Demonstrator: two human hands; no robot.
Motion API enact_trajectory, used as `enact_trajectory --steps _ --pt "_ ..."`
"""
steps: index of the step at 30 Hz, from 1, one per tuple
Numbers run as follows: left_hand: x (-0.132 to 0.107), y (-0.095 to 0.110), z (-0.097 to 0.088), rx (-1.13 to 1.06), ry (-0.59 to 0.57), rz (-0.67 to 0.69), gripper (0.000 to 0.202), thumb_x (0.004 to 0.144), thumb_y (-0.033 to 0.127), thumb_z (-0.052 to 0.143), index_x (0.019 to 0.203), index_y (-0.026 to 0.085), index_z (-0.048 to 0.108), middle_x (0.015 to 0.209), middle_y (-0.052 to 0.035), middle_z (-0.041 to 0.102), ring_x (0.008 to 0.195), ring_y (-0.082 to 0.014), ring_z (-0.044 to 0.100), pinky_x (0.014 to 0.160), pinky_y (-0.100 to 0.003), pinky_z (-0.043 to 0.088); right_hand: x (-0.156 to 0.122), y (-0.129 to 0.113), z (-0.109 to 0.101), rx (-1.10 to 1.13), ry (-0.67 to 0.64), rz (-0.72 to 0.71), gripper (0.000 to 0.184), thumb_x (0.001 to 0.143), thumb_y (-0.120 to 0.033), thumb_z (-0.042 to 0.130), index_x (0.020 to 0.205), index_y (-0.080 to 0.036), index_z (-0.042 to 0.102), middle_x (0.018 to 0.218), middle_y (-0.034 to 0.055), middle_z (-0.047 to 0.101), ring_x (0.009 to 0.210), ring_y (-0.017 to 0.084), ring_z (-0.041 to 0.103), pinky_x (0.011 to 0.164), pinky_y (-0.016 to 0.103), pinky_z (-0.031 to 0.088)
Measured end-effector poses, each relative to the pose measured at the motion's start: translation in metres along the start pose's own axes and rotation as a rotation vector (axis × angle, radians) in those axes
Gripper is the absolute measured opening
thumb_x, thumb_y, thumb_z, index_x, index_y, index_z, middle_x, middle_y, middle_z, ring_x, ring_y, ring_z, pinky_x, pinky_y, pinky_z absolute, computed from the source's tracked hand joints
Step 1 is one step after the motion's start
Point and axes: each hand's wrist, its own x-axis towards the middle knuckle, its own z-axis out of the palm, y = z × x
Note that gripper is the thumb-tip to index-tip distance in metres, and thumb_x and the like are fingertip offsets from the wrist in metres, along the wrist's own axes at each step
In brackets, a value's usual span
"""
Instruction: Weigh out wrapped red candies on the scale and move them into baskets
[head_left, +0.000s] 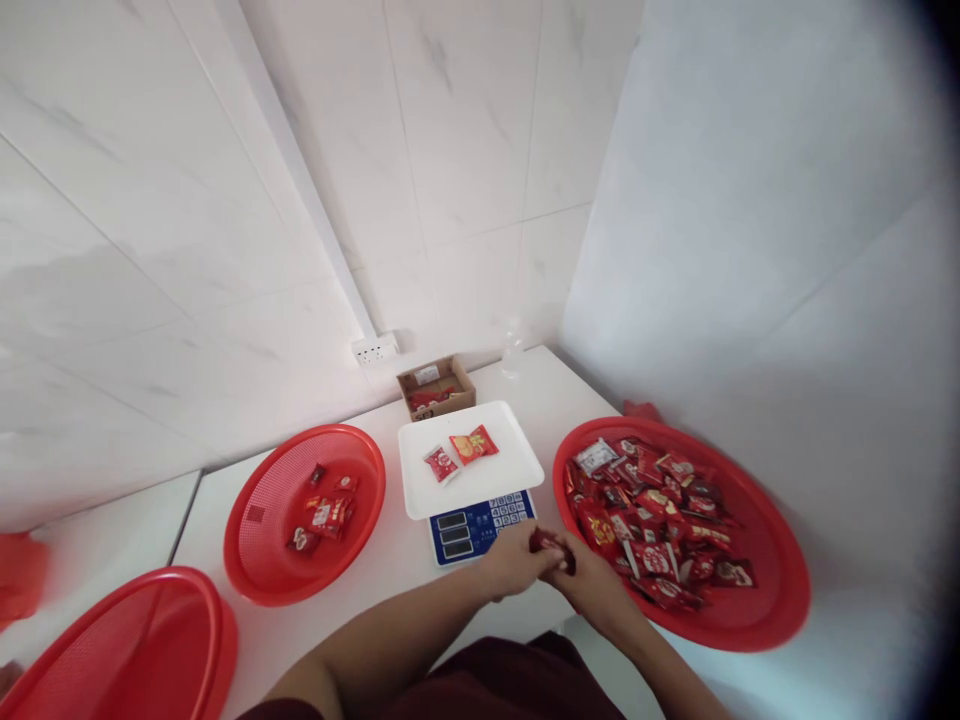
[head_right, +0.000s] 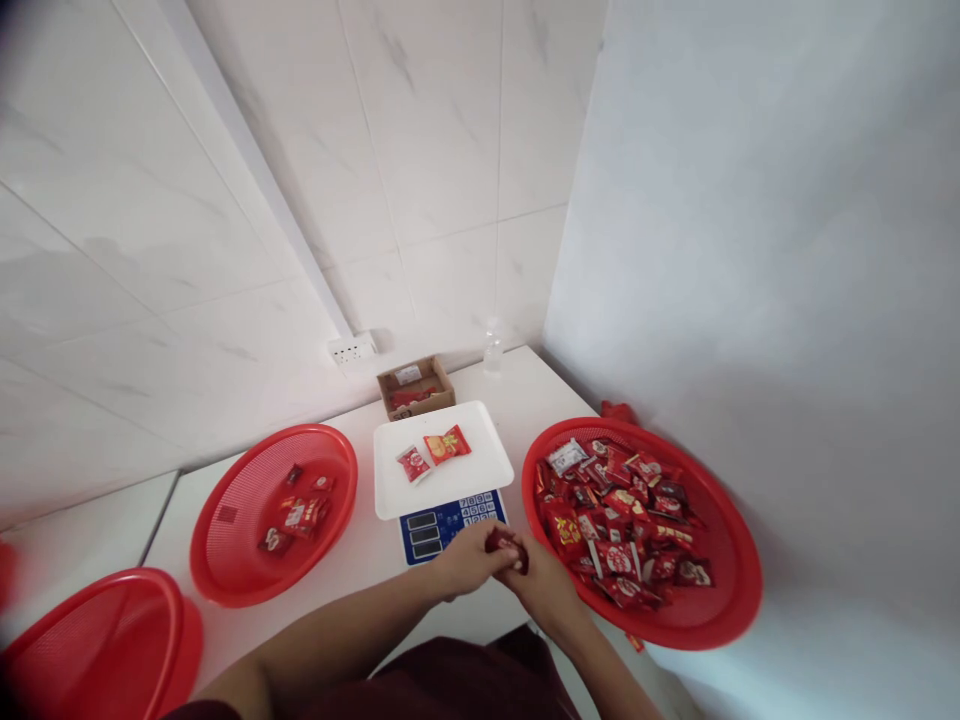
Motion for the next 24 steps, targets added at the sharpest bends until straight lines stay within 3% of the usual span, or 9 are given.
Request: enact_trajectory --steps 2,7,12,15,17,19,21,24 --pt "0.000 -0.003 -0.003 -0.047 0.072 -0.007 0.026 0.067 0.034 0.072 0.084 0.017 0.063 0.076 -0.0027 0.066 0.071 -0.0161 0.059 0.070 -0.031 0.046 -0.002 -0.004 0.003 -0.003 -0.029 -0.019 0.040 0.061 -0.042 0.066 0.094 -0.021 0.064 0.093 0.0043 0.072 0.090 0.023 0.065 0.083 0.035 0.049" --pt "-0.005 -0.002 -0.015 -0.105 0.067 -0.044 0.029 0.061 0.035 0.076 0.071 0.016 0.056 0.063 -0.0005 0.062 0.058 -0.0131 0.056 0.062 -0.031 0.046 0.000 0.001 0.003 -0.024 -0.057 -0.066 0.039 0.067 -0.049 0.060 0.090 -0.018 0.067 0.089 0.0054 0.071 0.083 0.021 0.063 0.079 0.034 0.048" --pt "0.003 0.005 -0.028 -0.262 0.132 -0.058 0.031 0.066 0.037 0.075 0.077 0.014 0.057 0.081 -0.0071 0.069 0.071 -0.0146 0.062 0.069 -0.029 0.049 0.008 0.007 0.001 0.091 0.091 0.032 0.049 0.063 -0.052 0.063 0.099 -0.018 0.065 0.080 0.0035 0.069 0.072 0.018 0.062 0.068 0.031 0.048" --pt "0.013 0.017 -0.048 -0.385 0.335 -0.068 0.035 0.073 0.033 0.072 0.098 0.014 0.057 0.094 -0.0091 0.068 0.075 -0.0142 0.063 0.072 -0.029 0.051 0.006 0.010 -0.008 0.190 0.181 0.170 0.054 0.065 -0.053 0.062 0.107 -0.019 0.062 0.085 0.0038 0.069 0.062 0.014 0.057 0.057 0.028 0.045" --pt "0.016 0.024 -0.061 -0.405 0.466 -0.101 0.054 0.076 0.030 0.070 0.123 0.018 0.047 0.098 -0.0079 0.066 0.071 -0.0131 0.064 0.072 -0.029 0.052 0.005 0.014 -0.015 0.310 0.218 0.219 0.049 0.063 -0.051 0.065 0.103 -0.022 0.063 0.091 0.0040 0.069 0.069 0.014 0.060 0.060 0.028 0.048" --pt "0.014 0.029 -0.069 -0.340 0.525 -0.151 0.072 0.078 0.030 0.068 0.138 0.022 0.029 0.096 -0.0060 0.064 0.067 -0.0127 0.064 0.068 -0.029 0.053 0.003 0.018 -0.020 0.455 0.238 0.228 0.045 0.058 -0.046 0.071 0.097 -0.025 0.064 0.094 0.0033 0.068 0.082 0.017 0.063 0.070 0.030 0.051" --pt "0.007 0.030 -0.069 -0.222 0.489 -0.175 0.072 0.079 0.031 0.066 0.140 0.023 0.028 0.092 -0.0047 0.063 0.065 -0.0126 0.062 0.065 -0.028 0.052 0.003 0.021 -0.022 0.552 0.229 0.217 0.046 0.053 -0.041 0.076 0.094 -0.026 0.063 0.098 0.0032 0.068 0.093 0.020 0.064 0.081 0.032 0.052" --pt "-0.005 0.024 -0.051 -0.108 0.265 -0.190 0.048 0.078 0.036 0.066 0.120 0.017 0.051 0.083 -0.0036 0.062 0.066 -0.0118 0.059 0.064 -0.027 0.051 0.002 0.018 -0.018 0.541 0.188 0.176 0.053 0.051 -0.037 0.078 0.099 -0.026 0.059 0.105 0.0057 0.067 0.101 0.023 0.063 0.090 0.036 0.050"
